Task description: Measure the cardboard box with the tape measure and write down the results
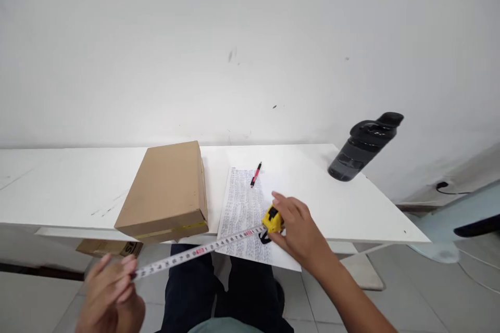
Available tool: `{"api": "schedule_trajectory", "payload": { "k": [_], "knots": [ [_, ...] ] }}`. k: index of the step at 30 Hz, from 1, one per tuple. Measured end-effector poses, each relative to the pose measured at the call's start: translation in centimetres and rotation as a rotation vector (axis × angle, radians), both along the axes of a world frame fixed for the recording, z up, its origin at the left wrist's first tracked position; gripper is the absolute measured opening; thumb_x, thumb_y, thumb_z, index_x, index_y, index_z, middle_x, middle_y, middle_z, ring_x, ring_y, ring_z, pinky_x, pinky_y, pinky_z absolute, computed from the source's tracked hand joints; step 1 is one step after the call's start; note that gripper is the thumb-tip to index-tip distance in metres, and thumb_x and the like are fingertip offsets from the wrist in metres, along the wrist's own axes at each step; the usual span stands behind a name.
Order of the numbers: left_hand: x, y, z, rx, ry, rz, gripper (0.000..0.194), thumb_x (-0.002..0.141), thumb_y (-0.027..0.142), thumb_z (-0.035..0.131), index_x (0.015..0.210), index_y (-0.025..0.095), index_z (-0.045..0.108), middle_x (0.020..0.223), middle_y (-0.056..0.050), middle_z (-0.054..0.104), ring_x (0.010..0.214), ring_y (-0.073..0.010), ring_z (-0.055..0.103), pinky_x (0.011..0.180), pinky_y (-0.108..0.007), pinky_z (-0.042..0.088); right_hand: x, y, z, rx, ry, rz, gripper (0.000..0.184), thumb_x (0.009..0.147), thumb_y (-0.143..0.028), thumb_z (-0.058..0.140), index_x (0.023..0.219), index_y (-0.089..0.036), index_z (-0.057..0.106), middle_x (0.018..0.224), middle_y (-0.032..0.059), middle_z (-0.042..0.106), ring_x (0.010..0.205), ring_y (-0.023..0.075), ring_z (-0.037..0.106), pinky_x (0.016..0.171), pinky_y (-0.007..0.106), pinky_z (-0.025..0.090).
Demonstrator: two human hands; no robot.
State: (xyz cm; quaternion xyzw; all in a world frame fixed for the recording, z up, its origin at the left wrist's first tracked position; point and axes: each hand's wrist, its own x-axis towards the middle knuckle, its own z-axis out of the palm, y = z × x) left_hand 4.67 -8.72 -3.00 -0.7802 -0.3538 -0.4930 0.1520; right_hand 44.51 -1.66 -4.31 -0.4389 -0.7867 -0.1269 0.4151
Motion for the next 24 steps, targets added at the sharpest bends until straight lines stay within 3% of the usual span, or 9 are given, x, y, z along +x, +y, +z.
{"api": "schedule_trajectory", "payload": {
  "k": [5,8,11,14,16,18,20,22,24],
  "knots": [
    [7.6,0.1,-0.5,-0.033,0.025,-0.137,0.027,0.092,0.012,0.065,0.113,0.028,0.069,0.092,0.003,0.08,0.093,-0.0147,0.073,0.107,-0.039,0.053,-5.1,-6.4,-5.0,-0.121,0.142,0.066,0.087,0.075,-0.022,0.061,0.156,-0.036,0.033,0.111,0.0139,0.075,0.096,0.043,0.072,0.074,0.07,0.062],
    [10.7,0.4,-2.2,-0.069,0.016,-0.25,0.014,0.095,0.018,0.065,0.099,0.028,0.073,0.088,0.003,0.08,0.091,-0.014,0.072,0.094,-0.032,0.058,-7.9,-9.1,-7.6,-0.146,0.28,0.007,0.091,0.07,-0.021,0.059,0.155,-0.038,0.033,0.106,0.0154,0.072,0.093,0.0442,0.073,0.068,0.07,0.064],
    [11.7,0.0,-4.7,-0.179,0.077,-0.298,0.013,0.098,0.025,0.06,0.098,0.026,0.073,0.103,-0.004,0.079,0.101,-0.0164,0.072,0.086,-0.031,0.061,-9.1,-10.9,-10.4,-0.229,0.4,0.019,0.093,0.067,-0.024,0.06,0.154,-0.042,0.034,0.108,0.0162,0.069,0.088,0.0437,0.073,0.059,0.065,0.065],
    [10.7,-0.9,-5.9,-0.201,0.19,-0.303,0.029,0.1,0.043,0.055,0.112,0.02,0.068,0.116,-0.014,0.075,0.113,-0.0208,0.07,0.092,-0.036,0.06,-9.8,-12.1,-12.4,-0.391,0.501,0.087,0.099,0.065,-0.024,0.066,0.154,-0.047,0.03,0.114,0.0142,0.068,0.092,0.0441,0.073,0.064,0.065,0.066],
    [9.3,-0.8,-4.8,-0.159,0.264,-0.276,0.038,0.096,0.05,0.061,0.118,0.019,0.065,0.117,-0.015,0.074,0.121,-0.024,0.066,0.103,-0.043,0.055,-10.7,-12.4,-12.8,-0.535,0.613,0.134,0.107,0.064,-0.025,0.072,0.156,-0.048,0.023,0.118,0.0131,0.068,0.097,0.0433,0.073,0.07,0.064,0.066],
    [7.7,0.4,-2.2,-0.094,0.347,-0.185,0.042,0.089,0.047,0.072,0.122,0.022,0.063,0.118,-0.013,0.074,0.13,-0.0269,0.06,0.115,-0.05,0.044,-12.1,-12.1,-12.4,-0.648,0.761,0.218,0.115,0.063,-0.031,0.077,0.158,-0.048,0.014,0.12,0.0122,0.066,0.095,0.0399,0.072,0.068,0.059,0.066],
    [6.0,2.8,1.2,0.001,0.429,0.023,0.052,0.085,0.042,0.079,0.131,0.024,0.062,0.127,-0.013,0.071,0.143,-0.0303,0.048,0.123,-0.054,0.033,-13.7,-11.4,-11.3,-0.715,0.905,0.341,0.119,0.061,-0.036,0.08,0.158,-0.048,0.012,0.122,0.0105,0.063,0.09,0.0334,0.071,0.064,0.051,0.065],
    [4.1,5.6,4.4,0.044,0.479,0.298,0.066,0.082,0.051,0.079,0.139,0.028,0.058,0.141,-0.013,0.063,0.148,-0.0364,0.04,0.125,-0.059,0.022,-15.3,-10.6,-9.9,-0.812,1.021,0.437,0.112,0.065,-0.034,0.08,0.157,-0.046,0.017,0.124,0.0085,0.06,0.088,0.026,0.068,0.068,0.043,0.063],
    [2.1,8.2,6.6,-0.074,0.478,0.454,0.072,0.082,0.062,0.074,0.142,0.028,0.055,0.145,-0.014,0.061,0.143,-0.0407,0.046,0.123,-0.064,0.021,-16.5,-10.0,-8.3,-0.957,1.103,0.487,0.103,0.069,-0.028,0.078,0.156,-0.04,0.025,0.125,0.0072,0.057,0.087,0.0202,0.065,0.076,0.039,0.06]
  ]
}}
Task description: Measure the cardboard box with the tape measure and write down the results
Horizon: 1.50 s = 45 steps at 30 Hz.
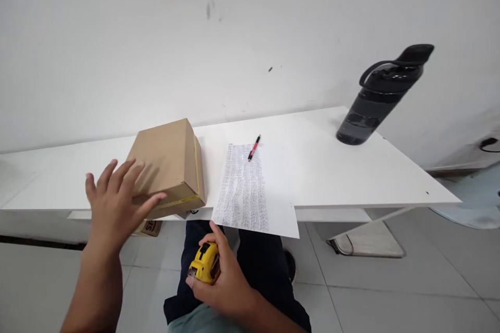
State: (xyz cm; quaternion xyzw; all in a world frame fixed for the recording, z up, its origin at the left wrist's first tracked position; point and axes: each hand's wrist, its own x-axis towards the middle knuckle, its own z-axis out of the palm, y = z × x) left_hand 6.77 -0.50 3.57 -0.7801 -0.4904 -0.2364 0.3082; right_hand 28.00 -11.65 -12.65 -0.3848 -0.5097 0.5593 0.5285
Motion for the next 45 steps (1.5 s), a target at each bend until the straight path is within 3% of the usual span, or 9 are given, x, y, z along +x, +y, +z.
{"api": "schedule_trajectory", "payload": {
  "k": [5,13,19,24,29,32,35,39,45],
  "knots": [
    [-4.6,2.9,0.1,-0.185,-0.143,-0.049,0.063,0.084,0.071,0.065,0.127,0.024,0.066,0.127,-0.011,0.071,0.115,-0.0313,0.066,0.096,-0.044,0.054,-1.3,0.5,1.9,-0.239,0.204,0.111,0.097,0.069,-0.025,0.077,0.153,-0.031,0.03,0.124,0.006,0.052,0.086,0.0161,0.061,0.081,0.037,0.055],
    [-10.8,2.4,-2.1,-0.194,-0.871,-0.029,0.053,0.07,0.054,0.083,0.113,0.025,0.072,0.12,-0.006,0.072,0.117,-0.0286,0.065,0.104,-0.044,0.051,-2.5,-1.1,-0.1,-0.362,0.219,0.125,0.089,0.069,-0.027,0.082,0.148,-0.03,0.042,0.129,0.0068,0.053,0.101,0.0211,0.063,0.095,0.041,0.051],
    [-14.6,2.8,-7.2,-0.049,-1.335,0.071,0.055,0.062,0.064,0.079,0.091,0.02,0.065,0.09,-0.003,0.069,0.085,-0.0209,0.064,0.08,-0.037,0.056,-3.2,-1.7,-1.2,-0.383,0.131,0.081,0.088,0.066,-0.038,0.088,0.145,-0.03,0.051,0.126,0.0062,0.06,0.102,0.0233,0.064,0.095,0.04,0.052],
    [-13.6,3.1,-11.1,-0.052,-1.5,0.0,0.064,0.073,0.073,0.07,0.11,0.022,0.059,0.108,-0.006,0.068,0.094,-0.0183,0.065,0.079,-0.03,0.054,-3.0,-1.7,-1.5,-0.335,0.101,0.096,0.084,0.073,-0.047,0.084,0.147,-0.027,0.05,0.128,0.0092,0.06,0.106,0.0247,0.064,0.099,0.042,0.05],
    [-15.0,7.0,-7.4,-0.188,-1.619,-0.178,0.073,0.091,0.083,0.028,0.117,0.021,0.058,0.12,-0.008,0.068,0.108,-0.0202,0.065,0.077,-0.028,0.055,-2.9,-2.2,-2.0,-0.353,0.109,0.1,0.086,0.074,-0.056,0.082,0.147,-0.026,0.048,0.125,0.0092,0.061,0.104,0.0238,0.066,0.098,0.04,0.051],
    [-16.2,10.6,-4.1,-0.418,-1.611,-0.266,0.07,0.099,0.073,0.029,0.113,0.014,0.064,0.106,-0.007,0.072,0.097,-0.0218,0.068,0.079,-0.033,0.057,-3.3,-2.4,-2.5,-0.369,0.106,0.012,0.088,0.07,-0.061,0.083,0.143,-0.025,0.052,0.119,0.0082,0.063,0.1,0.0235,0.066,0.096,0.04,0.052],
    [-15.7,13.2,-3.0,-0.594,-1.57,-0.282,0.047,0.101,0.055,0.051,0.114,0.012,0.064,0.106,-0.007,0.07,0.093,-0.0213,0.068,0.081,-0.038,0.059,-3.7,-2.6,-2.9,-0.362,0.129,-0.039,0.088,0.067,-0.061,0.085,0.141,-0.025,0.054,0.117,0.0082,0.063,0.096,0.0236,0.067,0.093,0.041,0.053],
    [-12.1,14.1,-5.2,-0.662,-1.49,-0.305,0.036,0.098,0.04,0.063,0.126,0.017,0.061,0.126,-0.01,0.063,0.108,-0.0226,0.065,0.092,-0.044,0.059,-3.9,-2.4,-3.1,-0.347,0.211,-0.058,0.089,0.066,-0.061,0.086,0.141,-0.027,0.053,0.116,0.0084,0.062,0.095,0.0238,0.067,0.09,0.04,0.055],
    [-5.3,11.5,-8.1,-0.703,-1.43,-0.409,0.057,0.085,0.063,0.069,0.123,0.021,0.067,0.13,-0.012,0.068,0.131,-0.0328,0.057,0.112,-0.05,0.048,-2.5,-2.6,-2.2,-0.335,0.206,-0.031,0.096,0.057,-0.066,0.089,0.14,-0.03,0.054,0.118,0.0071,0.059,0.089,0.0202,0.063,0.087,0.04,0.053]
  ]
}}
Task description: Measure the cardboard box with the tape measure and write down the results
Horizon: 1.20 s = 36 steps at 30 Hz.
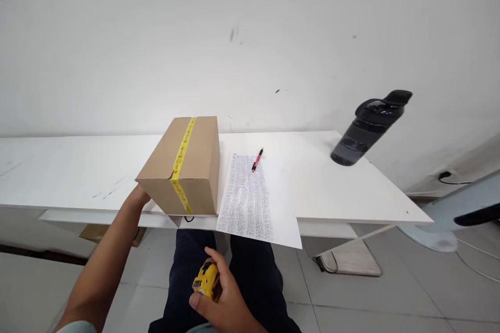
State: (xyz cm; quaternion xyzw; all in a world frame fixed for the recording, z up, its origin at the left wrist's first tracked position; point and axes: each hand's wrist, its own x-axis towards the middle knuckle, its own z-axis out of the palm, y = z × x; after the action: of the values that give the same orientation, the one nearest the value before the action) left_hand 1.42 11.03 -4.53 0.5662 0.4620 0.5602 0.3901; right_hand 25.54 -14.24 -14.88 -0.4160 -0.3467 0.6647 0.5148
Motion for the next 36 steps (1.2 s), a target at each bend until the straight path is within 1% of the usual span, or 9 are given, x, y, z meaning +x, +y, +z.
{"api": "schedule_trajectory", "payload": {
  "k": [3,6,10,12,17,20,27,31,36],
  "knots": [
    [2.3,-4.3,0.9,0.226,0.027,0.158,0.063,0.093,0.072,0.048,0.135,0.026,0.06,0.144,-0.01,0.06,0.143,-0.0306,0.048,0.12,-0.05,0.04,1.1,-0.4,1.3,0.065,-0.039,0.015,0.088,0.063,-0.07,0.083,0.138,-0.032,0.057,0.118,0.0071,0.059,0.087,0.0204,0.06,0.086,0.04,0.052],
    [4.3,-10.8,2.3,0.667,0.184,0.345,0.059,0.097,0.07,0.036,0.134,0.031,0.06,0.134,-0.008,0.065,0.132,-0.0298,0.059,0.114,-0.053,0.047,2.0,-0.6,3.1,0.058,0.009,0.075,0.075,0.075,-0.073,0.073,0.136,-0.034,0.058,0.117,0.007,0.06,0.094,0.0224,0.061,0.09,0.041,0.051],
    [6.9,-18.3,3.1,0.946,0.774,-0.202,0.054,0.092,0.064,0.06,0.129,0.024,0.064,0.104,-0.008,0.077,0.102,-0.0234,0.072,0.112,-0.046,0.051,3.4,0.3,5.6,0.051,0.13,0.162,0.085,0.065,-0.066,0.085,0.137,-0.036,0.051,0.125,0.007,0.061,0.1,0.0231,0.065,0.089,0.04,0.053],
    [7.8,-20.1,3.0,0.957,0.876,-0.33,0.05,0.089,0.056,0.07,0.121,0.018,0.067,0.097,-0.008,0.078,0.096,-0.0192,0.073,0.109,-0.039,0.052,4.2,1.2,6.7,0.108,0.126,0.197,0.081,0.061,-0.059,0.091,0.128,-0.034,0.054,0.125,0.008,0.063,0.102,0.024,0.066,0.088,0.039,0.054],
    [7.4,-20.9,2.2,1.04,0.963,-0.271,0.02,0.1,0.021,0.058,0.113,0.011,0.069,0.097,-0.007,0.078,0.093,-0.0131,0.072,0.111,-0.031,0.047,6.2,3.0,8.1,0.221,0.045,0.276,0.047,0.066,-0.036,0.093,0.103,-0.026,0.064,0.118,0.0085,0.071,0.104,0.0233,0.069,0.088,0.037,0.055],
    [6.3,-20.9,2.3,1.082,1.042,-0.276,0.031,0.099,0.006,0.042,0.11,0.009,0.07,0.097,-0.007,0.079,0.092,-0.0133,0.072,0.117,-0.035,0.041,6.9,3.3,8.2,0.237,0.082,0.253,0.041,0.069,-0.035,0.09,0.104,-0.027,0.071,0.114,0.0082,0.075,0.097,0.0225,0.072,0.084,0.036,0.058],
    [6.8,-20.9,2.2,1.04,0.976,-0.25,0.029,0.095,0.036,0.066,0.112,0.012,0.068,0.094,-0.009,0.079,0.09,-0.0165,0.073,0.111,-0.035,0.049,6.7,3.3,8.5,0.376,-0.093,0.13,0.037,0.07,-0.029,0.09,0.105,-0.031,0.08,0.12,0.0087,0.078,0.107,0.0265,0.074,0.089,0.037,0.061],
    [7.3,-21.0,1.4,1.053,0.943,-0.309,0.018,0.094,0.018,0.06,0.109,0.013,0.068,0.09,-0.006,0.079,0.086,-0.0129,0.072,0.107,-0.031,0.052,7.2,2.7,8.0,0.467,-0.269,0.148,0.036,0.071,-0.032,0.089,0.106,-0.031,0.08,0.117,0.009,0.079,0.105,0.0297,0.076,0.092,0.042,0.062],
    [1.2,-17.9,3.4,1.113,1.117,-0.025,0.022,0.087,0.013,0.066,0.107,0.022,0.069,0.094,-0.004,0.078,0.092,-0.0171,0.072,0.106,-0.039,0.053,12.1,5.1,10.7,0.794,-0.555,-0.017,0.039,0.081,-0.019,0.082,0.116,-0.035,0.076,0.123,0.0062,0.078,0.109,0.0254,0.076,0.093,0.038,0.064]
  ]
}}
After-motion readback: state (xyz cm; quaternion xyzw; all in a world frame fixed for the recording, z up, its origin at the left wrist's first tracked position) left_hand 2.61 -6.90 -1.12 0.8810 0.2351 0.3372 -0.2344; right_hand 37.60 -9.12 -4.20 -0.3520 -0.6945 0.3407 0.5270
